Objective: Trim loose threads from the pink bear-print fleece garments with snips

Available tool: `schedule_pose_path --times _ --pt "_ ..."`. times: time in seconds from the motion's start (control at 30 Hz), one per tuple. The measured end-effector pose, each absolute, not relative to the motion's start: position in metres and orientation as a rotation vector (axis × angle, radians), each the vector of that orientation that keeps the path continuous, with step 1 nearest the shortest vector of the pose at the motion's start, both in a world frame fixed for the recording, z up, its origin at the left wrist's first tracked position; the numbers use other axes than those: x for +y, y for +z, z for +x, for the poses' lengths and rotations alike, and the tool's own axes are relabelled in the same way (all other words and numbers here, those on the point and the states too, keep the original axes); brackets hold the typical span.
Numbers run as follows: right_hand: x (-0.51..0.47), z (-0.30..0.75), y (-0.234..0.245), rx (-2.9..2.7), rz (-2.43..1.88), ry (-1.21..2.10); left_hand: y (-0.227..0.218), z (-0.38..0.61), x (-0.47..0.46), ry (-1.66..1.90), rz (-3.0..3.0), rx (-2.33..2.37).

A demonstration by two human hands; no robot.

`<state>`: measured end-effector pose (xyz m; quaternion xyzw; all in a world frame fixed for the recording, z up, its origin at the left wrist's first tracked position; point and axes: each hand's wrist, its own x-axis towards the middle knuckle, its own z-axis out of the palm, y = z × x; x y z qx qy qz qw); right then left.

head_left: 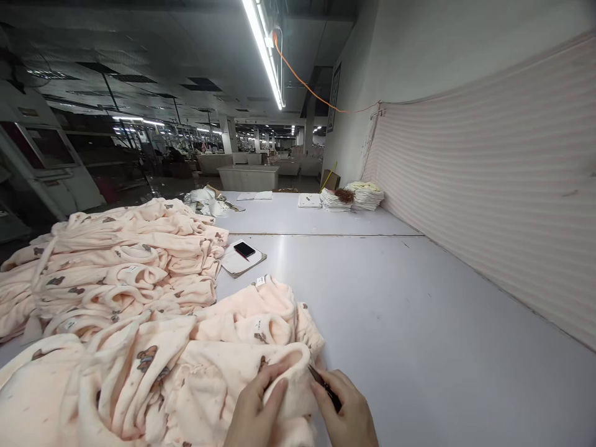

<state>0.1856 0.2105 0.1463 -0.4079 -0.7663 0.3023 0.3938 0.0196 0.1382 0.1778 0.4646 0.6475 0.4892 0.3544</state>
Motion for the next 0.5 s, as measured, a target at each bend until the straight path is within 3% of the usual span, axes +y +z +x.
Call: schedule_pose_path --times 0.2,0.37,0.5 --pt "0.207 0.175 0.146 -2.041 -0.896 0.575 0.175 0.003 0.143 1.338 0.660 1.227" --pt "0.206 0.169 0.157 -2.217 -0.835 0.364 0.172 0.007 0.143 1.367 0.635 1.141" --pt "0.209 0.168 0.162 -2.068 -0.882 0.593 0.183 0.002 0.131 1.294 0.769 1.243"
